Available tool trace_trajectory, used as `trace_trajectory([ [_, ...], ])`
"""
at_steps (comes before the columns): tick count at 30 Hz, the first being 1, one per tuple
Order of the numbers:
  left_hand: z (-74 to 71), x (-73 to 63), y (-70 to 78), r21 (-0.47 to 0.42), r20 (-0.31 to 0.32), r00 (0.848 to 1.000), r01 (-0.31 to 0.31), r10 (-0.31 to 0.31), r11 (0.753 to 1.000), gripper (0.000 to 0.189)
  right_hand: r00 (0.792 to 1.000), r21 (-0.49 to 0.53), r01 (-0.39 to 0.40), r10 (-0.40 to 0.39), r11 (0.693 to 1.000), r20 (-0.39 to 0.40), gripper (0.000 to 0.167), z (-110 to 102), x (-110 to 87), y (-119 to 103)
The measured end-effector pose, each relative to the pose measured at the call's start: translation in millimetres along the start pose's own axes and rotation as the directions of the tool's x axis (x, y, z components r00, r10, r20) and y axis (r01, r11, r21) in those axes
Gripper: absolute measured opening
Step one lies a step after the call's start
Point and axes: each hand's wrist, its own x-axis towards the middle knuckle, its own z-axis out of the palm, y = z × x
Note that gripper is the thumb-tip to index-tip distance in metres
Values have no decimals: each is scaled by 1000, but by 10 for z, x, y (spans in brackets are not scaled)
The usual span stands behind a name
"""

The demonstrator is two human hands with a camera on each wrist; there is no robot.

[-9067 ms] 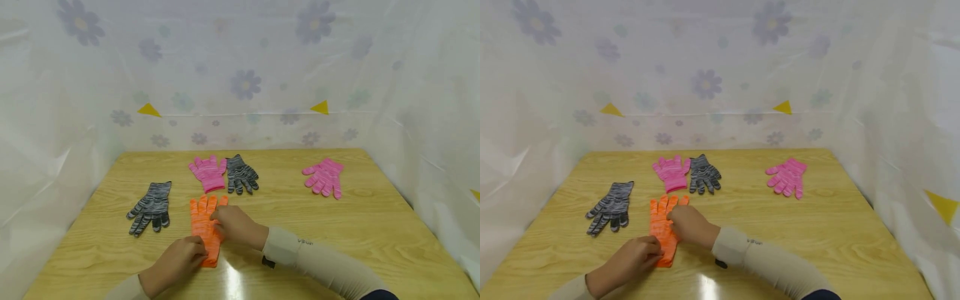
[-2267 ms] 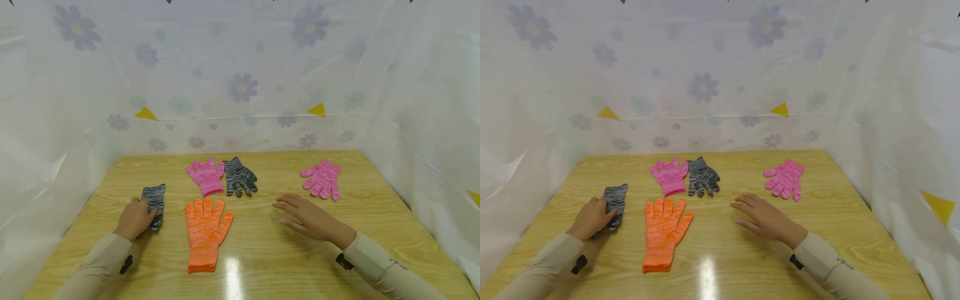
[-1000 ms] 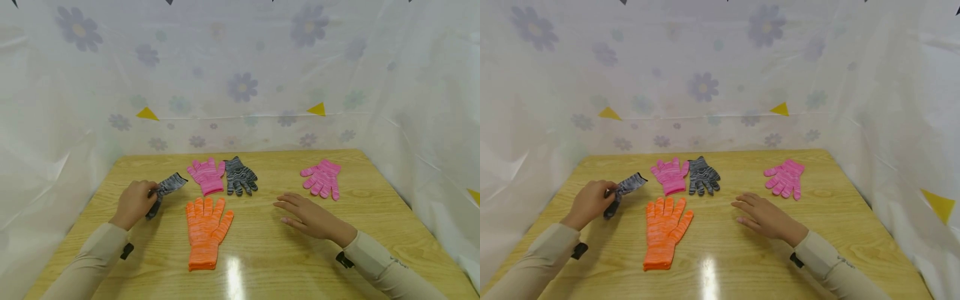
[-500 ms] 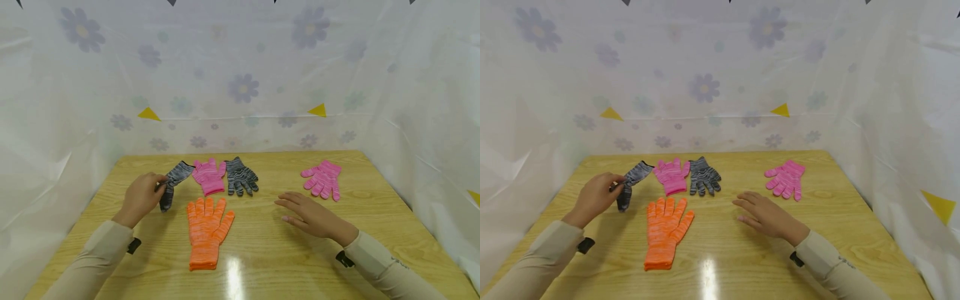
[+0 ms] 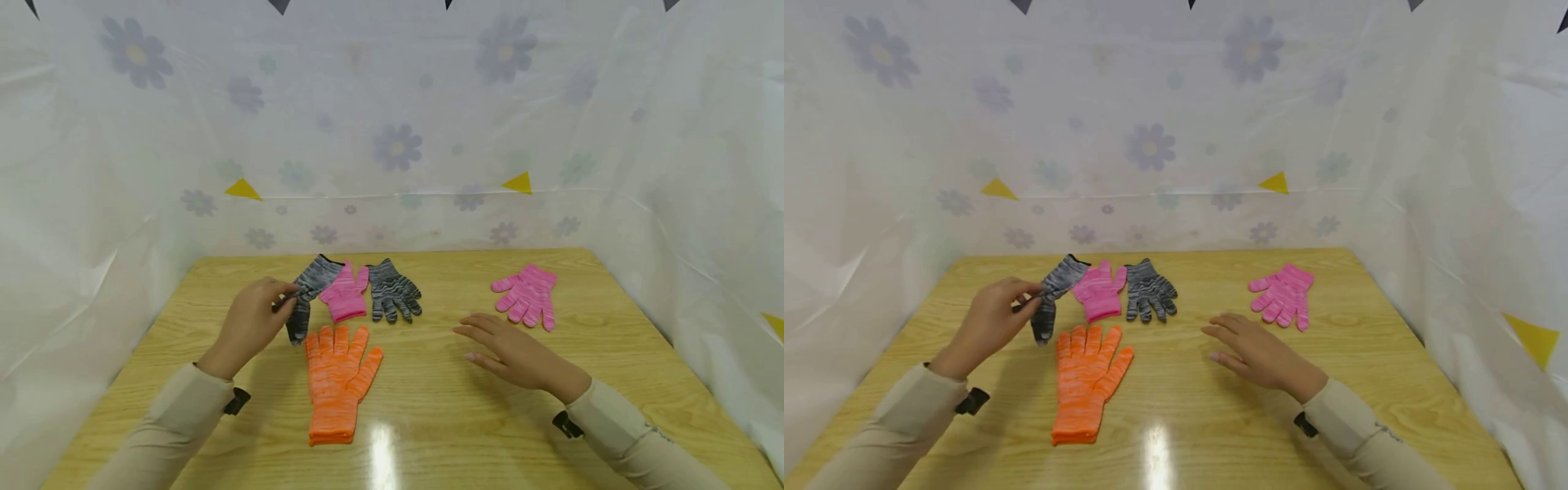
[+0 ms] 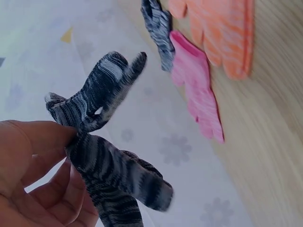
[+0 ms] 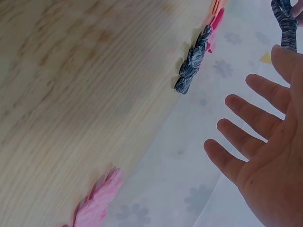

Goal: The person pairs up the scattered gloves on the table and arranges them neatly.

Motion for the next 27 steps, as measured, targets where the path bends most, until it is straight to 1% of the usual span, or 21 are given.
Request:
trace_trajectory([
  [3,44,12,98,-38,3,1000,-22,22,999,18,1000,-8,-3,3,1000,-7,49,-13,-10,15],
  [9,145,62,343,-76,13,996,-87,88,993,17,999,-27,12,-13,1000,-30,49,-88,-22,25],
  [14,228,117,550,-111,22,988,-148,151,983,16,998,-5,-34,34,999,-61,49,-185,-60,68],
  [17,272,148,653,-125,16,985,-170,173,977,17,996,17,-53,54,998,-77,49,-226,-72,99],
  [21,336,186,770,-136,17,981,-191,195,972,17,995,19,-54,56,998,-78,49,-246,-83,125],
  [24,386,217,847,-141,18,972,-228,233,963,18,995,38,-74,76,997,-68,48,-261,-96,130],
  [26,421,238,894,-138,11,962,-270,274,953,18,992,63,-106,110,992,-60,48,-278,-109,133],
  [27,438,250,915,-132,9,954,-297,301,946,18,990,74,-125,129,989,-55,48,-286,-117,135],
])
